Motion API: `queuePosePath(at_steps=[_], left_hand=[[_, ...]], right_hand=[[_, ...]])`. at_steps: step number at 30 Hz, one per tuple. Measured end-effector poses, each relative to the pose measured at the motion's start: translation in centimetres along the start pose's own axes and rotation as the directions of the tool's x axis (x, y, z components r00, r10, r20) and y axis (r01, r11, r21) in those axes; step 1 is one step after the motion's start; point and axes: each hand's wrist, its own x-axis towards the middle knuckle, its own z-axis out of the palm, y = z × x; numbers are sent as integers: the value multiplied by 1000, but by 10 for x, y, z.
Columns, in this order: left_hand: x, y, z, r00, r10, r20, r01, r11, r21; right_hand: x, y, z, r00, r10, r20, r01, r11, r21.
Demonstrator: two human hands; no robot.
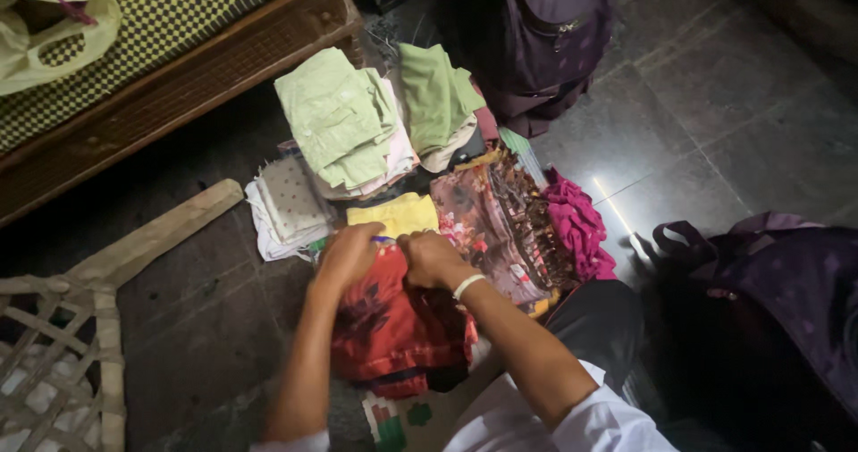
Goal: The person sits on the floor and removes folded clothes from a purple bag. They place each item onto a growing pile on the floor next to them.
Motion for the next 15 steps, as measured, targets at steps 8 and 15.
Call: queuePosePath(at_steps=[8, 15], left_hand=[[-238, 17, 150, 728, -563, 392, 632, 328, -702], [-276, -24, 267, 592, -472, 654, 273, -646, -713]], right_hand=[[-23, -25, -12, 1000, -8, 16, 8, 999, 54], [-82, -68, 7, 967, -211, -145, 217, 976, 27]])
